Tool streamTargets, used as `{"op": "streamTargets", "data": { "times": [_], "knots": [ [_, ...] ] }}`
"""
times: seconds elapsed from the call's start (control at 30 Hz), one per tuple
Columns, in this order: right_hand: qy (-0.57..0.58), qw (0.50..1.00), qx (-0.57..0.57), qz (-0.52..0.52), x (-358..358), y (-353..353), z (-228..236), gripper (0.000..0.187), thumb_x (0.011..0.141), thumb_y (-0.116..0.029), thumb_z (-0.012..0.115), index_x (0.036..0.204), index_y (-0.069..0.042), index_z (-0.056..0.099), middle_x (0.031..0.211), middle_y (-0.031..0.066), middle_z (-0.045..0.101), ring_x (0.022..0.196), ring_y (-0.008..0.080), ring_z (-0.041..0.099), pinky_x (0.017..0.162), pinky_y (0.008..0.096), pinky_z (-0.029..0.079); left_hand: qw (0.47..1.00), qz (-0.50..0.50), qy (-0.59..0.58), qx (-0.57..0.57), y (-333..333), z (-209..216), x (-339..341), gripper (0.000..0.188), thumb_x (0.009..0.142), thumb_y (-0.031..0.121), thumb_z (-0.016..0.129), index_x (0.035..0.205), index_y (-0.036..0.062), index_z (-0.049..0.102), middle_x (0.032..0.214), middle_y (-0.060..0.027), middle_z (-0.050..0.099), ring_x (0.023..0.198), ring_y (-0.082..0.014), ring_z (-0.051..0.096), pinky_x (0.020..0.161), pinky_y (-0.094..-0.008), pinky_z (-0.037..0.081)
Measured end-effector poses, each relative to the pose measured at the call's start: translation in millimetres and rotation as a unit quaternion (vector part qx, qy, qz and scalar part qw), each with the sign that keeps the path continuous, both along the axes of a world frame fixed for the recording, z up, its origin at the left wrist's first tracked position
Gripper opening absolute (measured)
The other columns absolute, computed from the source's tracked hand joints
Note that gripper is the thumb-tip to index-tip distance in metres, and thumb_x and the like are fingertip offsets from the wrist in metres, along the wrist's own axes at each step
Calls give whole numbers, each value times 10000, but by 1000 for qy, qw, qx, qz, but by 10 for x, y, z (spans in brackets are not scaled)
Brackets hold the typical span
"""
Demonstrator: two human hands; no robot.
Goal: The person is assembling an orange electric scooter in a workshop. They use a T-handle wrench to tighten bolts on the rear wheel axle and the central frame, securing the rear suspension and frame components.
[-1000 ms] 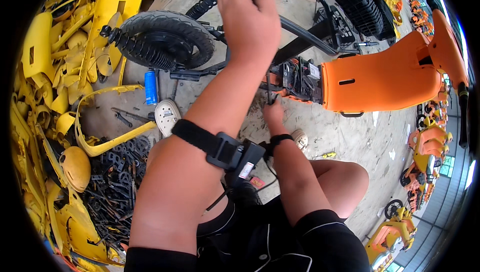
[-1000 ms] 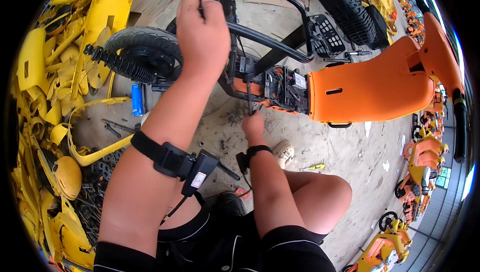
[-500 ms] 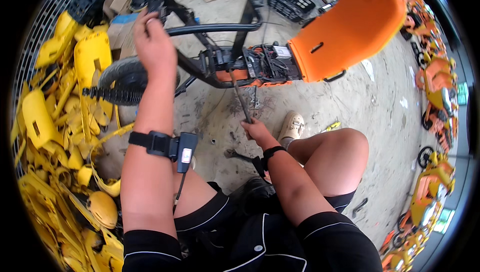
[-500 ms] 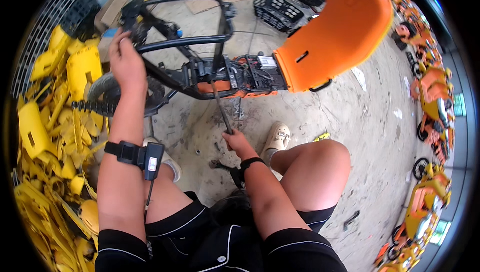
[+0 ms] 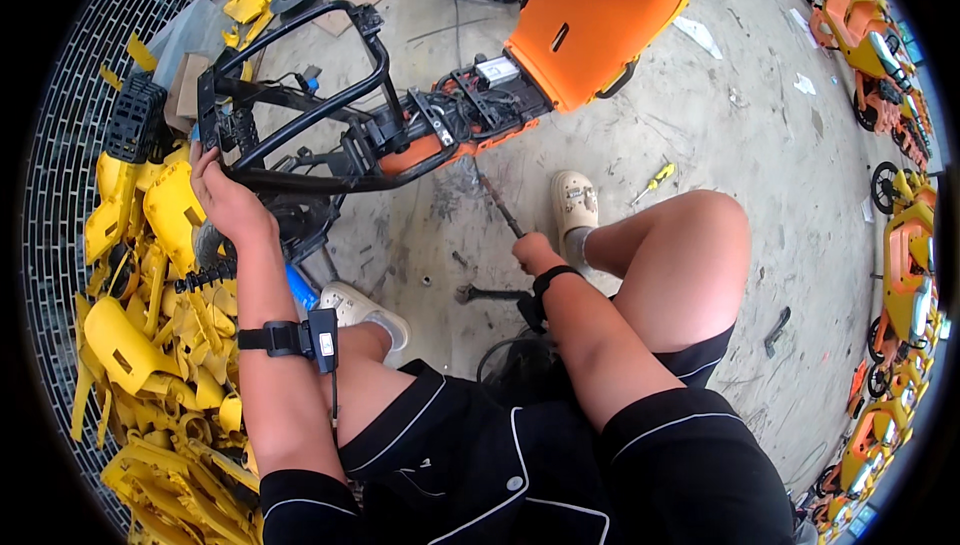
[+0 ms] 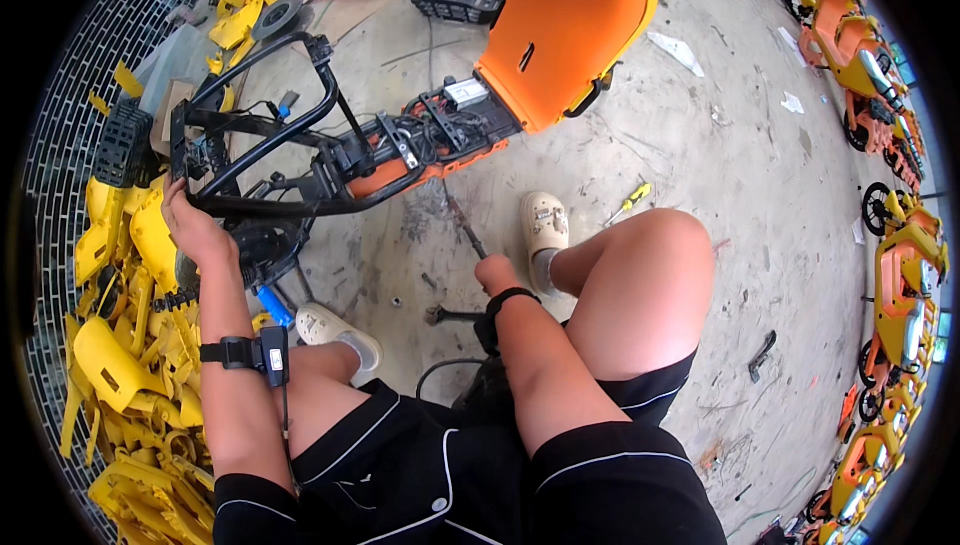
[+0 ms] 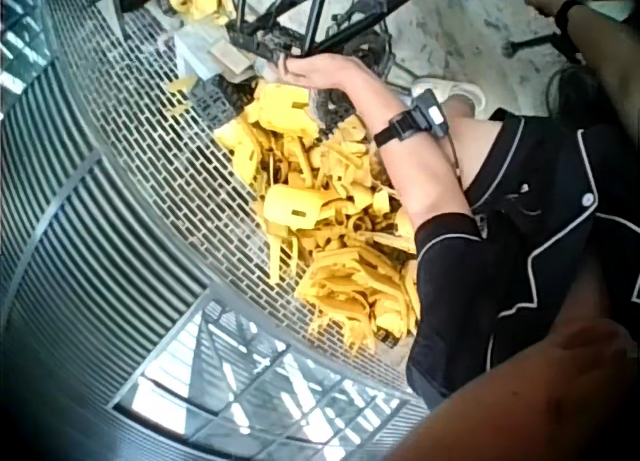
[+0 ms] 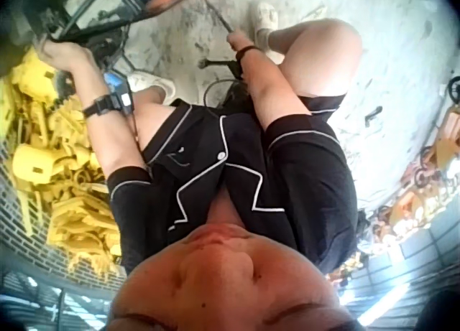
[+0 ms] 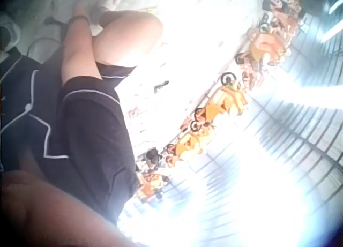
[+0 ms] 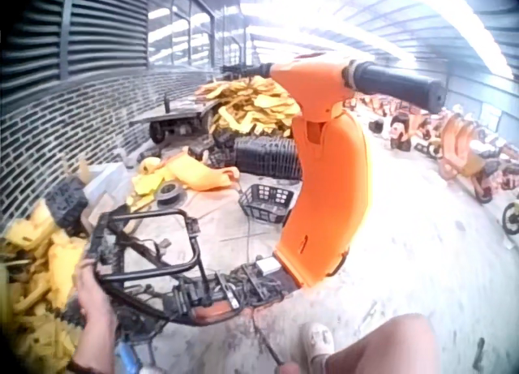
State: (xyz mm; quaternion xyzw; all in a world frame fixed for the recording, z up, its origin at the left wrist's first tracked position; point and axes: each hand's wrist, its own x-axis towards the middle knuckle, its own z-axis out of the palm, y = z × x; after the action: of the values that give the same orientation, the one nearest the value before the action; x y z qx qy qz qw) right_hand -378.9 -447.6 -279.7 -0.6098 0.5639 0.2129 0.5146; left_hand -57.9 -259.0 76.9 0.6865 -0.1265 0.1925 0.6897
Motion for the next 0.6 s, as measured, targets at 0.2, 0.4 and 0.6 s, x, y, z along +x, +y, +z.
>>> {"op": "streamTargets", "data": {
  "times": [0.2,0.4,0.6],
  "knots": [
    [49,968,-171,178,-371,162,-236,315,861,-127,554,1079,42,706,962,244,719,891,372,714,777,459,562,998,48,-25,44,187,-48,-304,228,990,115,397,1041,-5,583,1440,-142,477,1236,-242,519,1104,-351,379],
    [131,959,-111,224,-200,194,-150,326,878,-171,579,1124,-5,715,1132,222,699,1081,365,672,896,446,545,996,78,-22,21,262,-131,-398,231,966,132,408,1037,-7,579,1414,-147,496,1162,-245,537,954,-332,468],
    [166,951,-143,219,-177,229,-95,295,918,-196,571,1139,-67,718,1186,178,696,1110,345,668,905,448,546,994,46,-11,96,345,-30,-421,265,999,166,441,1152,-13,563,1448,-162,448,1292,-251,453,1071,-344,358]
  ]
}}
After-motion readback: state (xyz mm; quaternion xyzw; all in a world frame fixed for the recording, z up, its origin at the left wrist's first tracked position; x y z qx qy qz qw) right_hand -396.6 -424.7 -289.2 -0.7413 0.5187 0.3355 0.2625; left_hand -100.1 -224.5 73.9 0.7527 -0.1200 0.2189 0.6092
